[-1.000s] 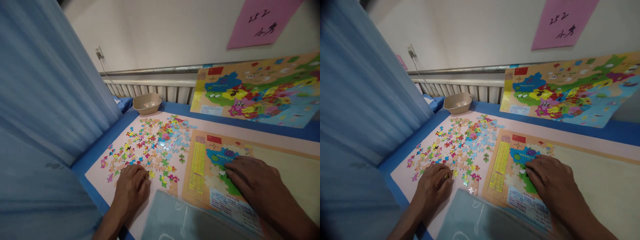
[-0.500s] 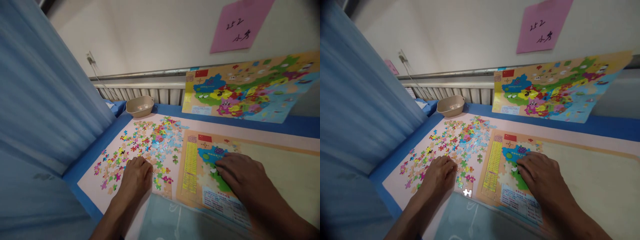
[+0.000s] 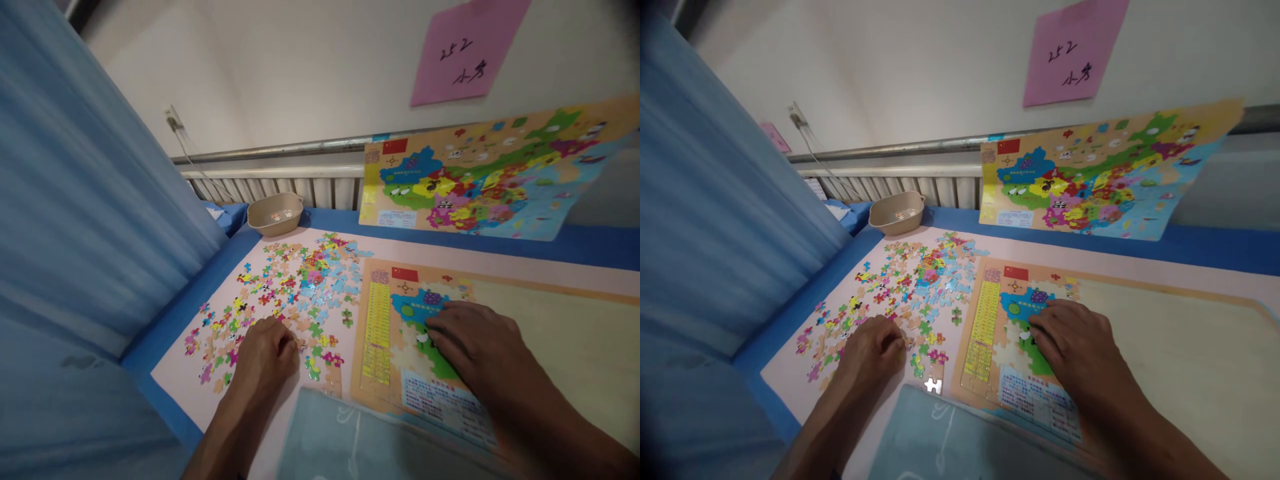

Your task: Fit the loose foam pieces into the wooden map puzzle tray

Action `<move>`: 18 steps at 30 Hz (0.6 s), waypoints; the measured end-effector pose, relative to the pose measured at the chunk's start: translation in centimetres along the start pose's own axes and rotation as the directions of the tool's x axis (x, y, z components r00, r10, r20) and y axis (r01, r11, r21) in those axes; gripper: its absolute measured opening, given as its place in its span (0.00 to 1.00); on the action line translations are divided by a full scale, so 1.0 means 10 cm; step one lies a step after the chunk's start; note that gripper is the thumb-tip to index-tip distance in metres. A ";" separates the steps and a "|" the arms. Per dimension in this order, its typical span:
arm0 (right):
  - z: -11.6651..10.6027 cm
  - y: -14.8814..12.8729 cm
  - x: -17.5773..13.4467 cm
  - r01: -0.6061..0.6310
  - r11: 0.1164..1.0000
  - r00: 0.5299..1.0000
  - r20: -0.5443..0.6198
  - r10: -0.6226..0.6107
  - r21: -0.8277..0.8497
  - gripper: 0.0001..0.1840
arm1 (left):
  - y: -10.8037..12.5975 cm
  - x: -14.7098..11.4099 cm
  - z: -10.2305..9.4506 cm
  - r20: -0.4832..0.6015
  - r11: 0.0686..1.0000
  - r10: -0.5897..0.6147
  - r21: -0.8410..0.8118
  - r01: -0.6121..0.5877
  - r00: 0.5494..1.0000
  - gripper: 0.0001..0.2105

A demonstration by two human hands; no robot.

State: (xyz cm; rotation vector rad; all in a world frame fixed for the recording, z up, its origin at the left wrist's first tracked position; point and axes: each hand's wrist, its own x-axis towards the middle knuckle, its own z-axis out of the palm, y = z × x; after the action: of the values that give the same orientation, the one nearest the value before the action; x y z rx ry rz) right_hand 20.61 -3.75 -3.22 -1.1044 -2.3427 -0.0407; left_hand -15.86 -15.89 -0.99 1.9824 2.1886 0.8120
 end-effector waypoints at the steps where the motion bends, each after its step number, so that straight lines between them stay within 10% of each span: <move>1: 0.00 0.00 0.00 0.003 1.000 1.000 0.000 -0.003 0.003 0.29 | 0.00 0.00 0.01 -0.009 1.000 0.010 0.004 -0.010 1.000 0.08; 18: 0.02 0.08 -0.01 0.099 0.994 0.990 -0.093 -0.102 -0.035 0.22 | 0.01 -0.08 0.09 -0.035 0.965 0.261 0.038 -0.260 0.965 0.13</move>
State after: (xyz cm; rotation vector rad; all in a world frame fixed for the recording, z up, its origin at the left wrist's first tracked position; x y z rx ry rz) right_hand 21.07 -3.23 -3.60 -0.9761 -2.3175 -0.1626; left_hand -15.26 -16.37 -1.99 2.3247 1.9992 0.8556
